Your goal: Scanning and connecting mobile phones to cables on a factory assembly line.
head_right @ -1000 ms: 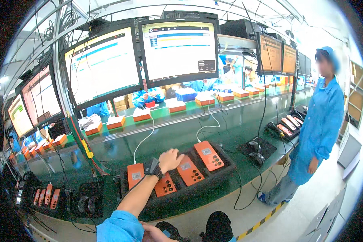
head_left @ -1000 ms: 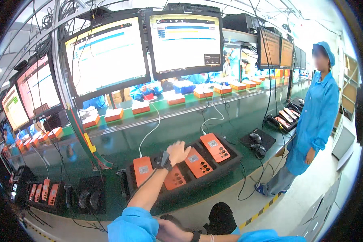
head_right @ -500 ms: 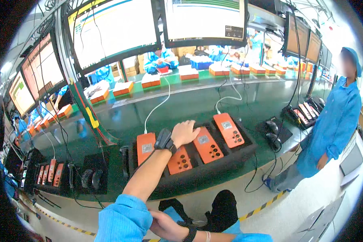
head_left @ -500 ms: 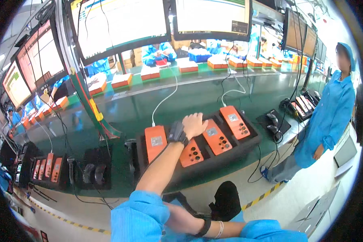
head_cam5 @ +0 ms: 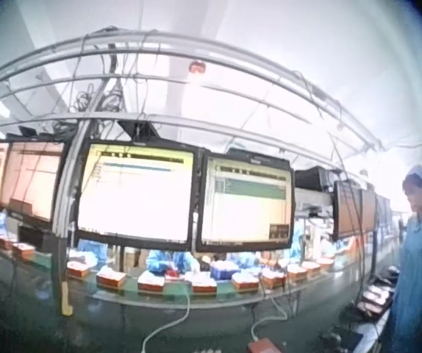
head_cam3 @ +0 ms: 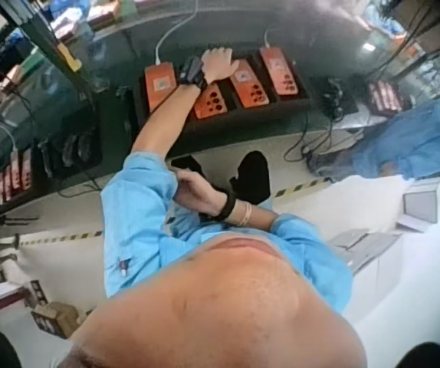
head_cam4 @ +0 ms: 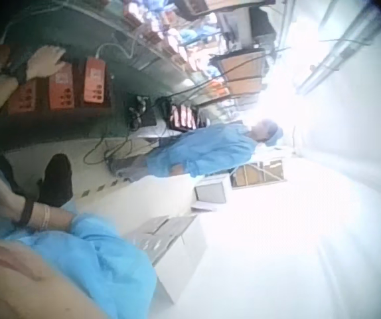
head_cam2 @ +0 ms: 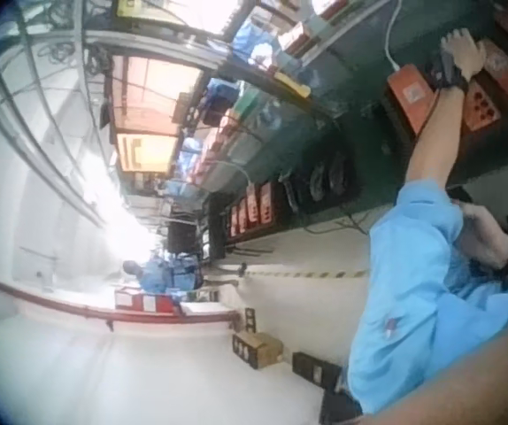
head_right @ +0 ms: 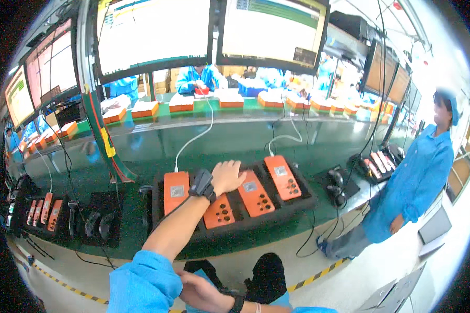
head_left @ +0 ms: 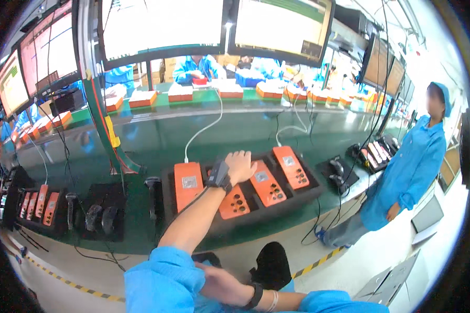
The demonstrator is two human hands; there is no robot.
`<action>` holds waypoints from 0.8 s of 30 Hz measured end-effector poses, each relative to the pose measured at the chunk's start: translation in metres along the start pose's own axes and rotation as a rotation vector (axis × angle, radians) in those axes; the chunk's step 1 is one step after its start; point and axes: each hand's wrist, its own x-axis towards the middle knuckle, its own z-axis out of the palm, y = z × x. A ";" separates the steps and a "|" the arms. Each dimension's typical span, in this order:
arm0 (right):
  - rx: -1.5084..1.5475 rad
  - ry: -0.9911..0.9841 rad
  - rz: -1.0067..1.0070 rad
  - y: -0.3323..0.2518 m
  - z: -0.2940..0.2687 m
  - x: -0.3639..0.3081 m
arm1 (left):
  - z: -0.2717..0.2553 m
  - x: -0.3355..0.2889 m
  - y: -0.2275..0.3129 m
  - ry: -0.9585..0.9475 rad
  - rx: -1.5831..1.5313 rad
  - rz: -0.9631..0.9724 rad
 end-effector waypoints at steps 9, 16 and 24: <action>0.122 -0.027 0.054 0.002 -0.024 0.003 | 0.003 -0.004 0.002 0.013 -0.016 -0.019; -0.001 -0.167 0.050 -0.015 0.022 -0.011 | 0.003 -0.006 0.007 0.343 -0.013 0.166; -1.127 0.544 -0.758 -0.217 0.013 -0.159 | -0.008 -0.016 0.042 0.101 0.008 0.090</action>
